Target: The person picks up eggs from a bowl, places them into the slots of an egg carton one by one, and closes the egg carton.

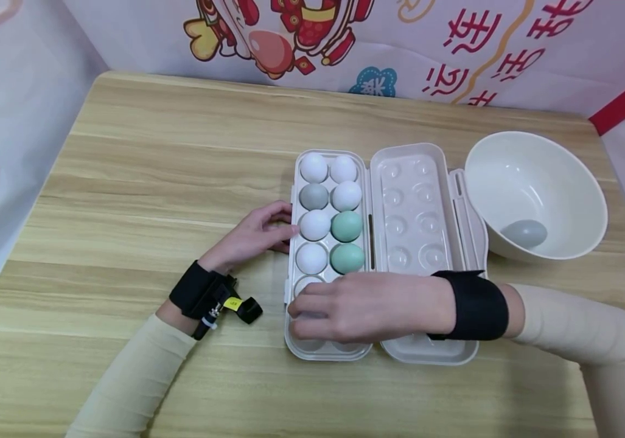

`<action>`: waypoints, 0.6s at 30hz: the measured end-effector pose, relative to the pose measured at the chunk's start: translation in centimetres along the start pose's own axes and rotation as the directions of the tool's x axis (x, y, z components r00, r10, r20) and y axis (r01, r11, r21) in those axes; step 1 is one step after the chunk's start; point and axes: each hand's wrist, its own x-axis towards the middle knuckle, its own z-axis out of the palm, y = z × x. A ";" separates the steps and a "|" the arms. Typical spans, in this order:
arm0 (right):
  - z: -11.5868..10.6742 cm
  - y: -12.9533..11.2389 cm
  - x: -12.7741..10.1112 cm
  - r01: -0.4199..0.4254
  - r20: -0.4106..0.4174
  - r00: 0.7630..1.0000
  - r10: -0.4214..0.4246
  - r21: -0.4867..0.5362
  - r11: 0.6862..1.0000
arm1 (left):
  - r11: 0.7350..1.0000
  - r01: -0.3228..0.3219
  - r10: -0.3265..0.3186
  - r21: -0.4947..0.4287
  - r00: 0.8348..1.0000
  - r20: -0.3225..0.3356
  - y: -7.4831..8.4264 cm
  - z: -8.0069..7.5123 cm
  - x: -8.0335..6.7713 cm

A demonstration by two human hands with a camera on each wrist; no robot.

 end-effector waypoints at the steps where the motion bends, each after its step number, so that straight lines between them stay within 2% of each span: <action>1: 0.1 0.0 0.0 0.003 0.005 1.000 -0.002 -0.016 1.000 | 1.000 -0.001 0.001 0.001 1.000 0.004 0.0 0.0 0.0; 9: 0.8 -0.5 0.0 0.019 0.020 1.000 -0.016 -0.138 0.990 | 1.000 0.005 -0.007 0.031 0.996 0.092 0.4 -0.5 -0.2; 18: 0.9 -0.8 0.2 0.033 0.048 0.999 -0.022 -0.238 0.971 | 0.994 0.060 -0.077 0.093 0.977 0.197 1.2 -0.9 -0.9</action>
